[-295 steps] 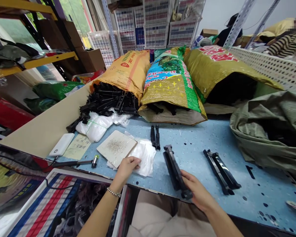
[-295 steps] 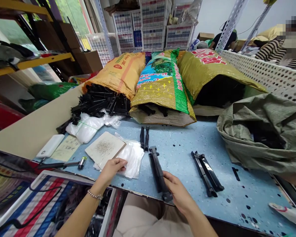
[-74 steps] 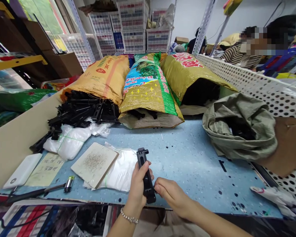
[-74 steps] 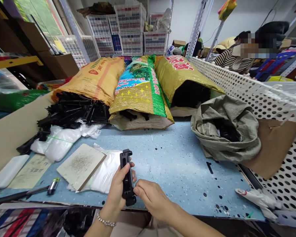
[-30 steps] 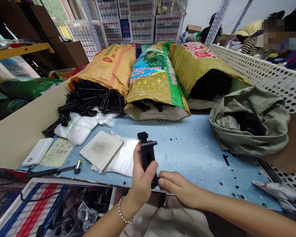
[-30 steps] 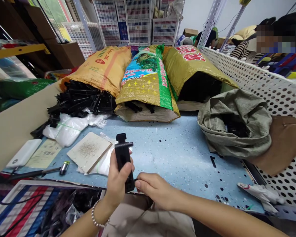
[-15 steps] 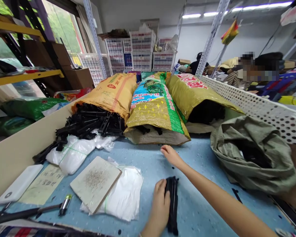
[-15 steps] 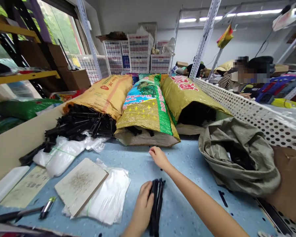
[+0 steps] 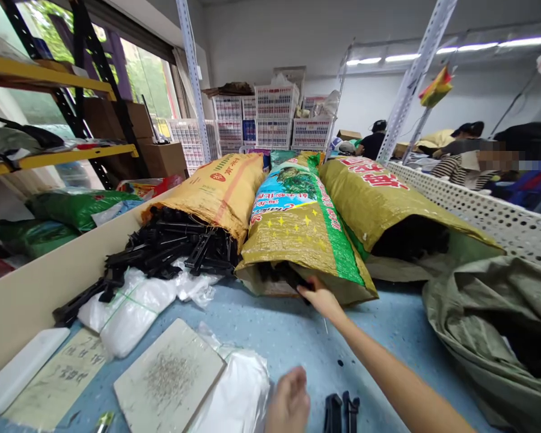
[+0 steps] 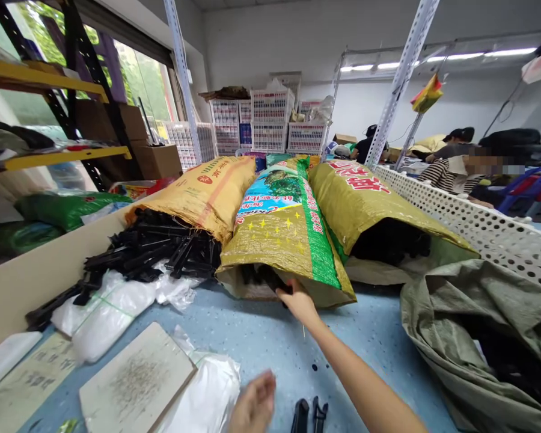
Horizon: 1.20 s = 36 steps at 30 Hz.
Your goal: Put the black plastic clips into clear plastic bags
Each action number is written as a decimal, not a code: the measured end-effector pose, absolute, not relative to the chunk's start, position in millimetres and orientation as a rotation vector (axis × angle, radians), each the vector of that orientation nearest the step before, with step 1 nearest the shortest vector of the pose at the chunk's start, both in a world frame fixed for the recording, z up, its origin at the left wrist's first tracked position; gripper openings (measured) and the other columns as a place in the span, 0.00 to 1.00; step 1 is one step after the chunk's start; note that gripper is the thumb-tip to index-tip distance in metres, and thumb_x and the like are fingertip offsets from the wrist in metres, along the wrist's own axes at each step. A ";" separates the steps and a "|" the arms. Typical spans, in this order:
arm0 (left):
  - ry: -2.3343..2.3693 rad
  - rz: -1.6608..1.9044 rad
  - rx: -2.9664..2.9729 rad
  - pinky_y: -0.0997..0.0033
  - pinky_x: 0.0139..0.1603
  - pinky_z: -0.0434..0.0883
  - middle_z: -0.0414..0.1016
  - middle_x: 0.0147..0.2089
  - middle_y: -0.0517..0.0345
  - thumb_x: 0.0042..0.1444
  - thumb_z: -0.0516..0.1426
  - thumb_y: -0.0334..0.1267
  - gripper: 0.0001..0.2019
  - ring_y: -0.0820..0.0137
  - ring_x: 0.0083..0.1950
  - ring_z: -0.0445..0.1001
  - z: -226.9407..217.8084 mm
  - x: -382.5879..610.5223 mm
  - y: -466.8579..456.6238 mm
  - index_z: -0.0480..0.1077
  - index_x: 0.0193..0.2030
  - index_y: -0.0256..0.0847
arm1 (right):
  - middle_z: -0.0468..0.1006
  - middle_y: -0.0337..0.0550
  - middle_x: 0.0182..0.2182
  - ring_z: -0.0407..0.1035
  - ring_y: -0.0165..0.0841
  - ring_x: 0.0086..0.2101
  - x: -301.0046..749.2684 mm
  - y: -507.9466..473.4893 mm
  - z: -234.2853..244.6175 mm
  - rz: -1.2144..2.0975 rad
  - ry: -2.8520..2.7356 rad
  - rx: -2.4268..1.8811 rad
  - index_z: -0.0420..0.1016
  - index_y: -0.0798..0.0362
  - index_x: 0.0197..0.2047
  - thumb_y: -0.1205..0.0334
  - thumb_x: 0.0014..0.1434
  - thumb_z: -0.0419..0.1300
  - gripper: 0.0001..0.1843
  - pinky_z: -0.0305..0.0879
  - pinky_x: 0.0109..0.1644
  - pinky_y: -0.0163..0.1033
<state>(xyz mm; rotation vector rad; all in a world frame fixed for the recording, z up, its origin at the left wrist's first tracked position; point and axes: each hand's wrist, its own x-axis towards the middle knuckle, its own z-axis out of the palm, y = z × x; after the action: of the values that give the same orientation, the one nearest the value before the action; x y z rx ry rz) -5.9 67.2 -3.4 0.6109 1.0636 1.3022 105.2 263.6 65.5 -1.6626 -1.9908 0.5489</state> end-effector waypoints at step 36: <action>1.440 1.184 0.972 0.59 0.69 0.48 0.59 0.67 0.45 0.55 0.55 0.42 0.25 0.58 0.68 0.54 -7.0 11.9 26.5 0.65 0.60 0.38 | 0.73 0.49 0.46 0.68 0.39 0.46 32.2 228.5 108.9 1.020 -1.956 -1.668 0.68 0.54 0.49 0.58 0.65 0.51 0.12 0.62 0.49 0.45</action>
<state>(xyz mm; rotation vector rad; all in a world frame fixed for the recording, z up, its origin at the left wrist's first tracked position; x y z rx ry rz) 11.9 26.5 -7.0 0.9723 1.4404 1.1840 32.2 228.5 108.9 -1.6683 -1.9562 1.0195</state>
